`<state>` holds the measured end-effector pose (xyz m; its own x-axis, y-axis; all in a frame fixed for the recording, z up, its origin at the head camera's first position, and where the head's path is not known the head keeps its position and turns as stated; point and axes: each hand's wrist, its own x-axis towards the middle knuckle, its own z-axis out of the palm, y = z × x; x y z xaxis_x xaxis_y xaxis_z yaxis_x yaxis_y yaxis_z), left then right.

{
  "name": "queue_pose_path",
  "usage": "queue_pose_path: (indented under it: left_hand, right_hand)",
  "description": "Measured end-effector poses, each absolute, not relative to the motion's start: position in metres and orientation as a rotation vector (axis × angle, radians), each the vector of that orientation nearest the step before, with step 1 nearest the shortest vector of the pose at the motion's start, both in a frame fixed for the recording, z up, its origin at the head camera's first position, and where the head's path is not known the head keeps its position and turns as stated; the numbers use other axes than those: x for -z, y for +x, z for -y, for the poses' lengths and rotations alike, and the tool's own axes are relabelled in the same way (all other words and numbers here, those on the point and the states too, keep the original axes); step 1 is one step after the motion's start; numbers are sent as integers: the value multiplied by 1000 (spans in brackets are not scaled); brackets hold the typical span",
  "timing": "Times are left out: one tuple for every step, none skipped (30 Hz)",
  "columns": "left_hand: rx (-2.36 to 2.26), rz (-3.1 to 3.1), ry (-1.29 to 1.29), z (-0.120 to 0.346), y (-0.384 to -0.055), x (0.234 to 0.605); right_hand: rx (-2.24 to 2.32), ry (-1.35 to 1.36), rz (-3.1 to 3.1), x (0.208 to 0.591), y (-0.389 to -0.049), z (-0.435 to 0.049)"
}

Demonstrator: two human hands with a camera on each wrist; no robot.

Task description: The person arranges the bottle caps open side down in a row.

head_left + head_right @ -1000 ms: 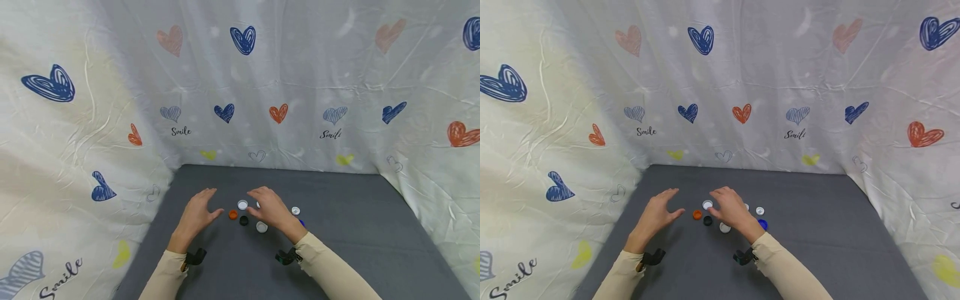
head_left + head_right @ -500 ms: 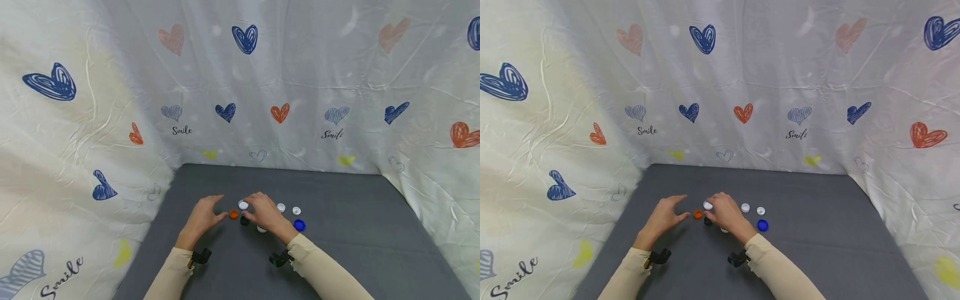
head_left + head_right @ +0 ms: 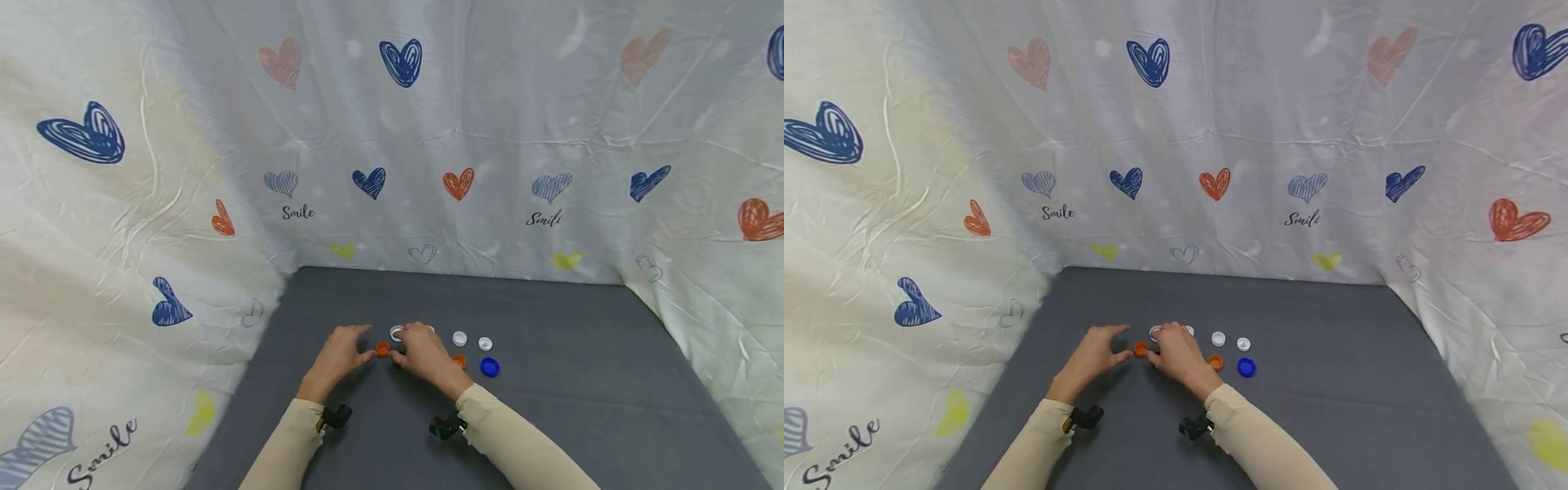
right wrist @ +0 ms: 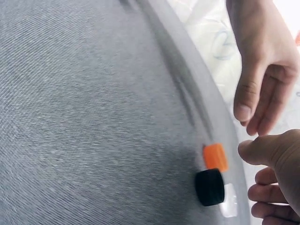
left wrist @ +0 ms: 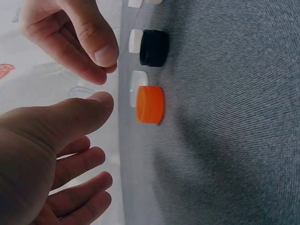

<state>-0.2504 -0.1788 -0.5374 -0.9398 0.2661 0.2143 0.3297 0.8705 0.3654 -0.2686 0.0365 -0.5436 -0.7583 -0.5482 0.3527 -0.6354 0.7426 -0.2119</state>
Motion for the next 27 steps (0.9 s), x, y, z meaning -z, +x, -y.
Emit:
queue_pose_path:
  left_hand:
    - [596,2891,-466,178,-252,540]
    - [588,2895,-471,178,-253,542]
    - [582,2896,-477,177,-254,544]
    - [575,2894,-484,177,-255,546]
    - [575,2895,-488,176,-256,548]
    - [564,2891,-498,175,-258,549]
    - [560,2888,-502,175,-259,551]
    - [555,2888,-503,174,-260,552]
    - [551,2891,-500,173,-261,553]
    - [544,2899,-495,173,-262,554]
    - [538,2911,-489,172,-262,555]
    - [525,2925,-480,171,-263,555]
    - [519,2941,-467,171,-263,556]
    - [510,2955,-459,170,-264,556]
    - [502,2965,-453,170,-264,557]
    - [491,2974,-447,169,-265,557]
    - [487,2980,-445,169,-265,557]
    - [478,2982,-450,168,-265,557]
    - [477,2978,-459,168,-266,557]
    - [475,2972,-470,168,-266,557]
    - [472,2966,-482,168,-266,557]
    - [476,2957,-497,167,-266,558]
    - [480,2947,-512,167,-266,558]
    - [485,2934,-529,167,-266,559]
    - [490,2923,-542,168,-266,559]
    - [495,2916,-549,168,-266,560]
    - [501,2908,-557,168,-266,561]
  right_hand:
    - [-456,920,2686,546,-269,-35]
    - [-447,914,2694,548,-269,-34]
    - [-440,907,2701,550,-269,-33]
    - [-438,900,2705,552,-269,-31]
    - [-443,895,2706,554,-269,-30]
    - [-445,890,2701,555,-269,-29]
    - [-447,886,2695,556,-269,-27]
    - [-446,882,2689,557,-269,-26]
    - [-446,878,2682,558,-269,-25]
    - [-448,874,2676,559,-269,-25]
    - [-447,869,2674,559,-269,-24]
    - [-444,865,2675,560,-269,-23]
    - [-444,860,2677,561,-269,-22]
    - [-441,859,2676,562,-269,-21]
    - [-442,854,2679,562,-269,-21]
    - [-441,848,2682,563,-269,-20]
    - [-439,843,2683,564,-269,-19]
    - [-437,840,2681,564,-270,-18]
    - [-435,835,2678,565,-270,-18]
    - [-433,830,2678,566,-270,-17]
    - [-427,825,2680,567,-270,-16]
    - [-418,822,2680,568,-270,-16]
    - [-407,820,2679,569,-270,-15]
    - [-389,824,2675,570,-271,-15]
    - [-372,828,2672,571,-271,-14]
    - [-355,832,2670,572,-271,-14]
    - [-338,837,2666,573,-272,-13]
